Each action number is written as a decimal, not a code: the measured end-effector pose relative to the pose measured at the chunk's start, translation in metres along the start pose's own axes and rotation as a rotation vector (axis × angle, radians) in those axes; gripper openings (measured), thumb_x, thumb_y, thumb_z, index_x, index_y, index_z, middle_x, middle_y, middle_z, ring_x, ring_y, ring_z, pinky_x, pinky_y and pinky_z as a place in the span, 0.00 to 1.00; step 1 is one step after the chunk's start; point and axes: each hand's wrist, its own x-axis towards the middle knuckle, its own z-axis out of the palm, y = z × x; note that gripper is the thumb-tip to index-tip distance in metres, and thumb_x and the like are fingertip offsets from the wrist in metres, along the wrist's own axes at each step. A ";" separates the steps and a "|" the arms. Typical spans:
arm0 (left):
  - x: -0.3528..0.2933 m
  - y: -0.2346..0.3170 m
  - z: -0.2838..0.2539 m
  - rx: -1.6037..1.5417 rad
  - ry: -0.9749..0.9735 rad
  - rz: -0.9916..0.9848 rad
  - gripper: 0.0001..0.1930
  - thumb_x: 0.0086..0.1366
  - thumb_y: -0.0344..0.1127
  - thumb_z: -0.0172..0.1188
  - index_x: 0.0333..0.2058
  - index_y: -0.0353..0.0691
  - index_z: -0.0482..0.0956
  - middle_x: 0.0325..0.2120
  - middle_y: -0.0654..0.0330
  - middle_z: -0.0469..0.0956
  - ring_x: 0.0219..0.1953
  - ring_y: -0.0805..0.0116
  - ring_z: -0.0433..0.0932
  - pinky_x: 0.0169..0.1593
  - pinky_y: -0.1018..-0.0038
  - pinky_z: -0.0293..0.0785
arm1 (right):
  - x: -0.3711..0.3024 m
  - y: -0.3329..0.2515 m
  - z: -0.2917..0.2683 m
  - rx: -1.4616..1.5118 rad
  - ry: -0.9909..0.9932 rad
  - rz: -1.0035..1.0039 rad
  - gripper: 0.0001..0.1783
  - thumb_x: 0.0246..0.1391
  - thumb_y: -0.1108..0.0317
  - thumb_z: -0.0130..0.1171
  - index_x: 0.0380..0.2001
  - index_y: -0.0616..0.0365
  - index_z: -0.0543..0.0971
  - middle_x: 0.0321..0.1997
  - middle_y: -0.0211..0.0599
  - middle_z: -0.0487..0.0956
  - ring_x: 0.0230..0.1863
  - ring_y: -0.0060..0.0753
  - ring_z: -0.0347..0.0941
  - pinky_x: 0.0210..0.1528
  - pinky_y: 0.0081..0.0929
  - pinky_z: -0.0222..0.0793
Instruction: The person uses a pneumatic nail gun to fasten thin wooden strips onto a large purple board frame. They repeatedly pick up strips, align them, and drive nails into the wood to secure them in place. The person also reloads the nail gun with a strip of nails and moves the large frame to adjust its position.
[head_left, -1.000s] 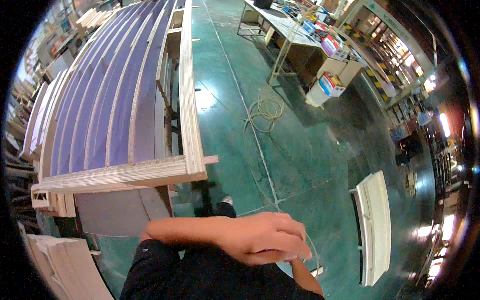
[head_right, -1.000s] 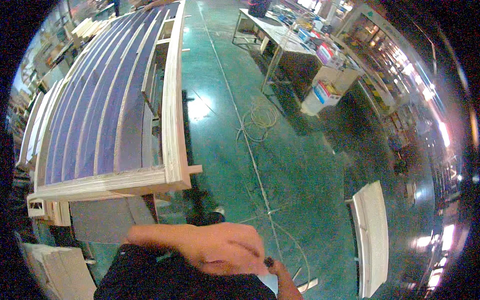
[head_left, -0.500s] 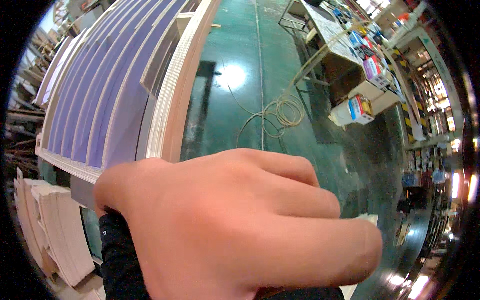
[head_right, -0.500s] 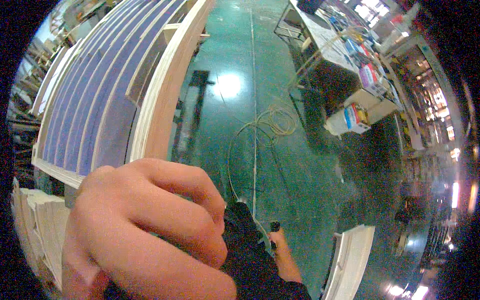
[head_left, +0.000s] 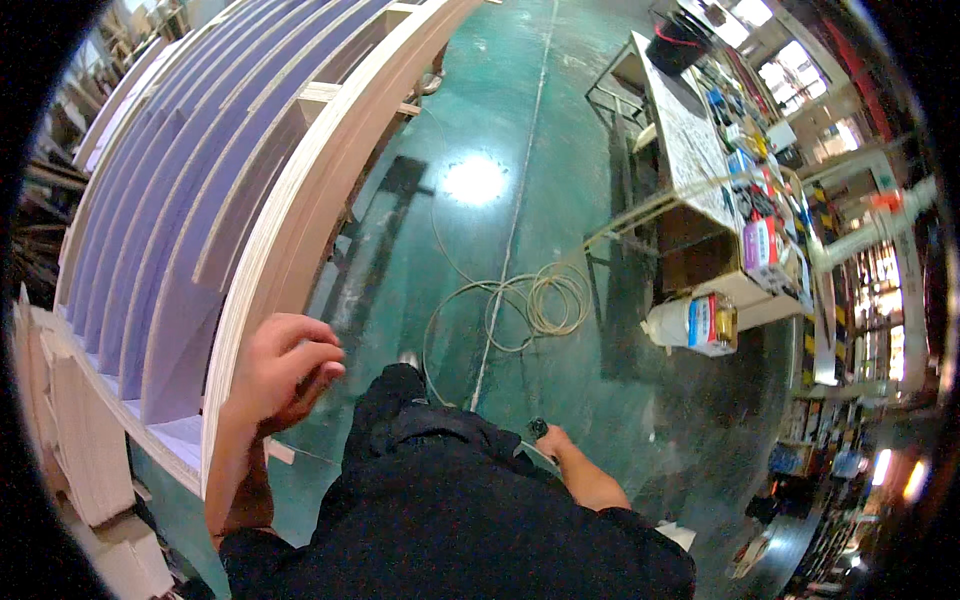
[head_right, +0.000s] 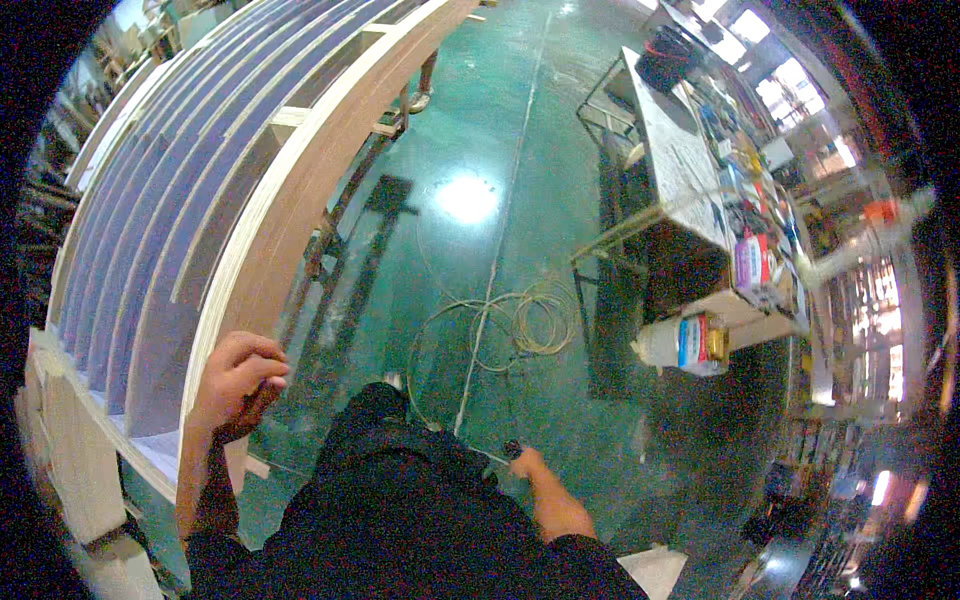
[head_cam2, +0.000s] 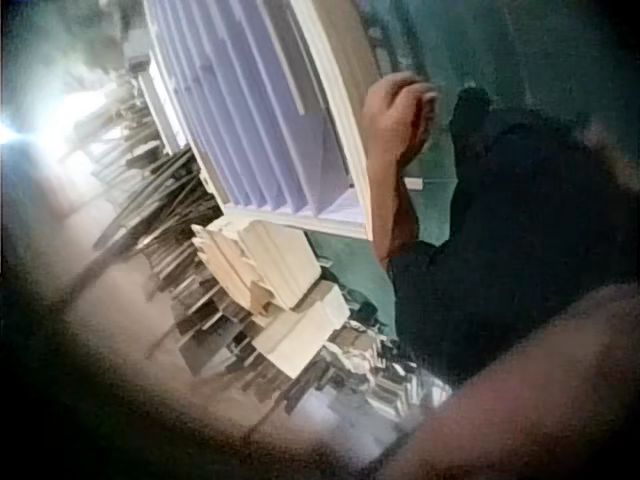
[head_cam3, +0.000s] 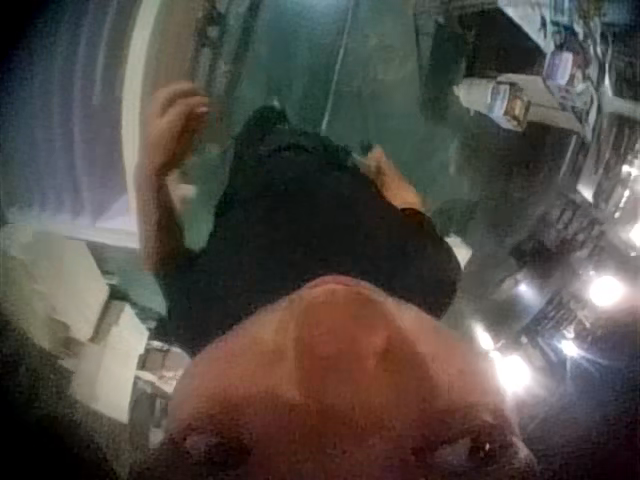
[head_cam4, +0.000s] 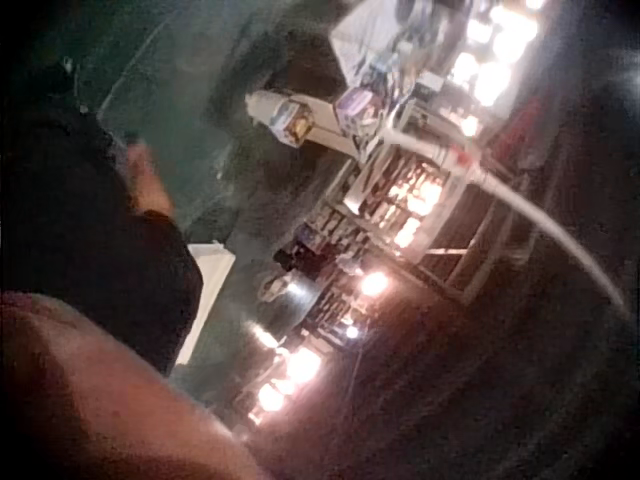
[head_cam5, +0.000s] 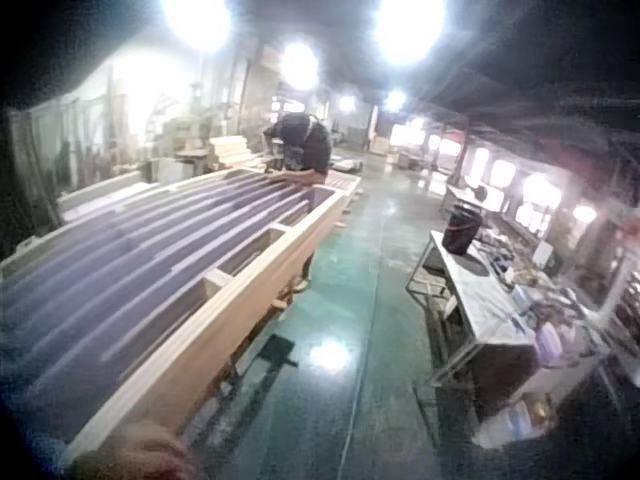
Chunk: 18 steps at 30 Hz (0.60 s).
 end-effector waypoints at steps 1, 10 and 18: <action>0.010 -0.009 -0.002 0.093 0.070 -0.003 0.11 0.56 0.33 0.71 0.37 0.41 0.83 0.38 0.56 0.81 0.41 0.54 0.80 0.46 0.62 0.75 | 0.010 -0.012 -0.030 -0.039 0.083 -0.071 0.22 0.44 0.65 0.65 0.45 0.60 0.82 0.39 0.48 0.85 0.39 0.47 0.83 0.43 0.42 0.76; 0.132 -0.083 -0.094 0.568 0.296 -0.126 0.13 0.56 0.36 0.70 0.38 0.39 0.81 0.41 0.53 0.80 0.44 0.48 0.79 0.48 0.56 0.74 | 0.125 -0.196 -0.322 -0.042 0.375 -0.284 0.21 0.45 0.67 0.68 0.44 0.62 0.81 0.40 0.52 0.84 0.40 0.49 0.81 0.43 0.42 0.74; 0.264 -0.202 -0.176 0.841 0.504 -0.526 0.28 0.61 0.42 0.68 0.58 0.40 0.74 0.60 0.48 0.72 0.62 0.47 0.70 0.62 0.54 0.69 | 0.116 -0.507 -0.691 -0.271 0.706 -0.669 0.17 0.49 0.77 0.65 0.45 0.60 0.79 0.35 0.37 0.81 0.37 0.35 0.74 0.40 0.36 0.73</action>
